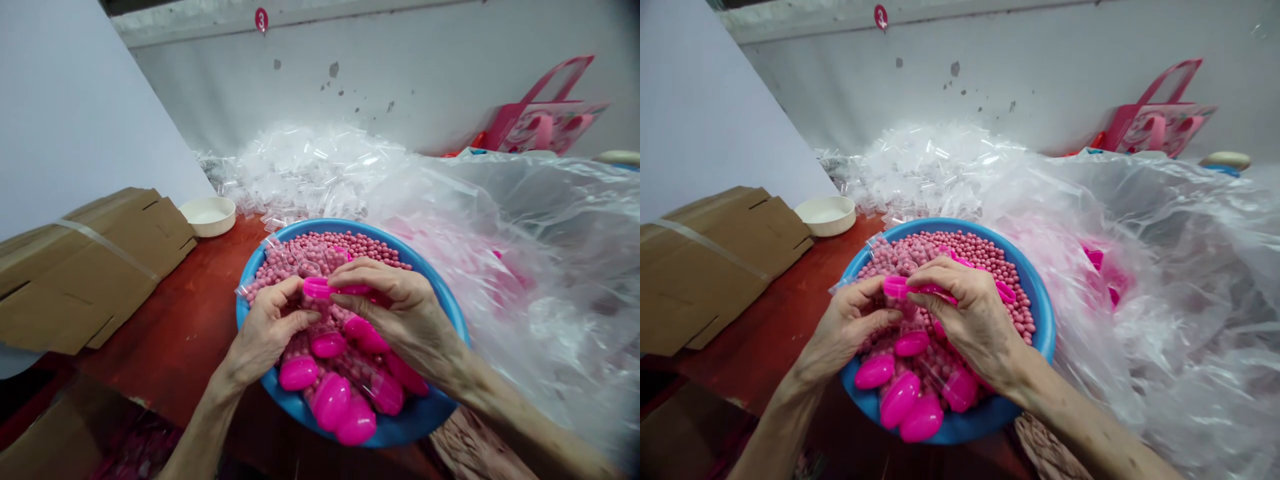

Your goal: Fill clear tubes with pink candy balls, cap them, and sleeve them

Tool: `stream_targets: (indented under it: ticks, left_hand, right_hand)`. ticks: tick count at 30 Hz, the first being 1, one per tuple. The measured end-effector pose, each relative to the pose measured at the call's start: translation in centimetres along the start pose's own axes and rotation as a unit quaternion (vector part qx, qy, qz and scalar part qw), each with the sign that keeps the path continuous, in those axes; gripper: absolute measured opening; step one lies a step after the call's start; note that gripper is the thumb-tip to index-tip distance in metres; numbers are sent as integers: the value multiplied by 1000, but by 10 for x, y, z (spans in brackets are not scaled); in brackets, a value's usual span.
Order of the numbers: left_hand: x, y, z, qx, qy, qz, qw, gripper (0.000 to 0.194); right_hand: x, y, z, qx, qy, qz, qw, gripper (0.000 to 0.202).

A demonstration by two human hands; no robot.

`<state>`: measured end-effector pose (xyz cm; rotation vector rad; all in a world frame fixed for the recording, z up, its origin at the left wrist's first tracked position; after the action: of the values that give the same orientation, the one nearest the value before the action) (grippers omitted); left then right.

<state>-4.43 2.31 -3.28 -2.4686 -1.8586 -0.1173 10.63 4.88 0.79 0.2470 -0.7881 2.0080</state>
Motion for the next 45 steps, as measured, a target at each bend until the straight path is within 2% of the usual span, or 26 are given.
stream_targets:
  ticks: [6,9,12,14,17,20,23,25,27,29,31,34,37,39,43,45]
  left_hand:
    - [0,1,-3,67,29,9,997,12]
    - [-1,2,-2,81,32,25,996,15]
    - [0,2,-1,84,24,23,996,14]
    - [0,2,-2,86,17,9,996,9]
    - [0,2,-4,90,18,0,996,5]
    - [-1,3,-4,83,21,4,996,9]
    - [-1,2,-1,82,17,9,996,14]
    - [-1,1,2,89,12,13,996,17]
    - [0,1,3,95,10,14,995,18]
    - [0,0,3,92,15,11,996,18]
    - [0,0,1,78,20,6,997,17]
    - [0,1,0,44,16,7,999,16]
    - [-1,1,0,17,2,6,1000,11]
    - [-2,1,1,-17,-10,-3,1000,14]
    - [-3,0,2,-62,-21,-26,998,43]
    - [-3,0,1,-67,-1,-24,997,42]
  right_hand:
    - [-12,1,11,-169,-126,20,977,14]
    - [-17,2,17,-233,-147,5,961,13]
    - [-16,0,17,-225,-103,-23,969,9]
    - [-12,-3,15,-188,-60,-17,980,10]
    - [-5,-3,9,-116,30,47,992,17]
    - [-1,-3,3,-54,115,86,988,24]
    - [2,0,-1,-4,165,118,979,33]
    - [3,1,-4,-30,171,131,976,38]
    - [4,2,-3,-121,144,130,973,42]
    - [4,5,-1,-236,89,132,959,40]
    - [2,8,4,-349,13,123,929,29]
    - [-2,15,10,-495,-109,110,855,10]
    - [-3,20,9,-577,-161,130,790,14]
    - [-1,21,8,-590,-154,141,780,13]
    - [5,22,10,-589,-130,149,784,24]
    - [9,24,11,-586,-127,157,784,34]
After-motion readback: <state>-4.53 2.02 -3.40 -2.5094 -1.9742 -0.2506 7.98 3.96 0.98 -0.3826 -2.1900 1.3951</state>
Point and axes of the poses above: each hand's wrist, its own x-axis towards the middle knuckle, its own y-axis out of the palm, z = x × y, the point moved 4 cm from there along x, towards the middle knuckle, and after that the axes turned 8 degrees about z, right-handed, at the moved point
